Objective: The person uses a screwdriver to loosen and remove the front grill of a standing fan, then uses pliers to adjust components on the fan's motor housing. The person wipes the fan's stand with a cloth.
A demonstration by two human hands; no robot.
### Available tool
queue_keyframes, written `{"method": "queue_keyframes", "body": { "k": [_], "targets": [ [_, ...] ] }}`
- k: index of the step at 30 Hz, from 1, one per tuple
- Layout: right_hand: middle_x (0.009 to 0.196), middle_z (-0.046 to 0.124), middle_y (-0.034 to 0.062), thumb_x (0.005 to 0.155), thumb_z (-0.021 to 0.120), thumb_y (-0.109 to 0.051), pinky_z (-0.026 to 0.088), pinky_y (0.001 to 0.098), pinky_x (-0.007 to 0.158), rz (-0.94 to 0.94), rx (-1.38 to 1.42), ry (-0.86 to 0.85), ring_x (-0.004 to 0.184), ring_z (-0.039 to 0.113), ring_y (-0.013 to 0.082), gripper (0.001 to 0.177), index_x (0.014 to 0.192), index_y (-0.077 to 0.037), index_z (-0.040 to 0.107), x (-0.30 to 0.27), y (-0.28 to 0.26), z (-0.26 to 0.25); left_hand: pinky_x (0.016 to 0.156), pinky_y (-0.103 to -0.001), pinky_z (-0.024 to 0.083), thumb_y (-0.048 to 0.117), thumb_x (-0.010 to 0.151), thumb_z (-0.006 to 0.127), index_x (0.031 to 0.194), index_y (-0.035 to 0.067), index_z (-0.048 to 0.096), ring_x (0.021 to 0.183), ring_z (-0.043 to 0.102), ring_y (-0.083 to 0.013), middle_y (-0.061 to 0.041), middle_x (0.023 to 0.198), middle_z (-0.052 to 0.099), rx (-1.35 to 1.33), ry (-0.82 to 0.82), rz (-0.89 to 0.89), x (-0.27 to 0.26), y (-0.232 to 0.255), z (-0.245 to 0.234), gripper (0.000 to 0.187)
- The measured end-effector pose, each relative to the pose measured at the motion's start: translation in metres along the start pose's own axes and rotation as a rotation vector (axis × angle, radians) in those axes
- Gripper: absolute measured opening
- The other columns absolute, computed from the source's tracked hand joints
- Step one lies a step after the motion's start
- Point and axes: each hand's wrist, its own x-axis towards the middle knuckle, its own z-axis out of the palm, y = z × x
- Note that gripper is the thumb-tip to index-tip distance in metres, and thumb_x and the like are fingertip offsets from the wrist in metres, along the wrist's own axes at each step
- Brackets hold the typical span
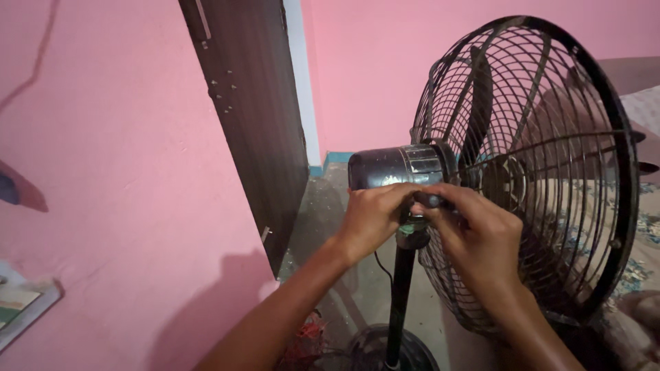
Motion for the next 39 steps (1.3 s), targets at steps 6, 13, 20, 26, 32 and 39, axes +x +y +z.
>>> {"method": "queue_keyframes", "body": {
  "k": [6, 13, 20, 26, 32, 39],
  "targets": [
    [0.091, 0.073, 0.0116, 0.087, 0.085, -0.017, 0.056, 0.0275, 0.062, -0.004, -0.015, 0.009, 0.076, 0.073, 0.0141, 0.027, 0.101, 0.0, 0.07, 0.006, -0.005, -0.001, 0.079, -0.037, 0.061, -0.005, 0.08, 0.073, 0.12, 0.015, 0.071, 0.089, 0.077, -0.026, -0.01, 0.107, 0.077, 0.035, 0.005, -0.011, 0.0, 0.005, -0.002, 0.045],
    [0.097, 0.077, 0.0107, 0.085, 0.077, -0.005, 0.054, 0.0296, 0.056, 0.061, 0.01, -0.12, 0.061, 0.067, 0.0138, 0.04, 0.124, -0.006, 0.072, 0.002, -0.008, 0.0, 0.078, -0.038, 0.06, 0.001, 0.083, 0.073, 0.122, 0.013, 0.072, 0.085, 0.076, -0.0266, -0.011, 0.1, 0.076, 0.055, -0.005, -0.029, 0.001, 0.004, -0.002, 0.041],
    [0.104, 0.077, 0.0098, 0.086, 0.079, -0.005, 0.059, 0.0264, 0.069, -0.072, 0.03, -0.031, 0.084, 0.076, 0.0131, 0.028, 0.114, -0.006, 0.073, -0.005, -0.004, 0.009, 0.081, -0.037, 0.061, 0.009, 0.086, 0.074, 0.12, 0.013, 0.071, 0.092, 0.076, -0.0285, -0.01, 0.106, 0.077, -0.008, 0.074, 0.005, -0.006, 0.001, 0.005, 0.034],
    [0.099, 0.078, 0.0082, 0.083, 0.084, -0.012, 0.057, 0.0253, 0.06, 0.062, -0.005, -0.013, 0.075, 0.075, 0.0112, 0.028, 0.108, -0.004, 0.074, -0.017, -0.005, 0.017, 0.089, -0.036, 0.062, 0.013, 0.093, 0.074, 0.124, 0.016, 0.069, 0.1, 0.077, -0.0257, -0.006, 0.115, 0.077, -0.007, 0.048, 0.018, -0.01, -0.004, 0.009, 0.031],
    [0.107, 0.077, 0.0095, 0.081, 0.086, -0.012, 0.057, 0.0248, 0.063, -0.028, 0.012, 0.069, 0.078, 0.074, 0.0125, 0.031, 0.108, -0.004, 0.073, -0.03, -0.005, 0.016, 0.1, -0.039, 0.061, 0.008, 0.081, 0.077, 0.125, 0.01, 0.067, 0.114, 0.073, -0.0292, -0.01, 0.13, 0.07, 0.022, 0.087, 0.13, -0.013, 0.007, 0.002, 0.045],
    [0.111, 0.075, 0.0107, 0.082, 0.082, -0.011, 0.059, 0.0259, 0.074, -0.172, 0.002, 0.041, 0.094, 0.075, 0.0169, 0.029, 0.109, -0.006, 0.073, -0.031, -0.009, 0.009, 0.098, -0.034, 0.062, 0.005, 0.087, 0.08, 0.124, 0.011, 0.07, 0.108, 0.075, -0.0226, -0.006, 0.125, 0.072, 0.098, 0.087, 0.018, -0.019, 0.029, -0.002, 0.038]
  ]
}}
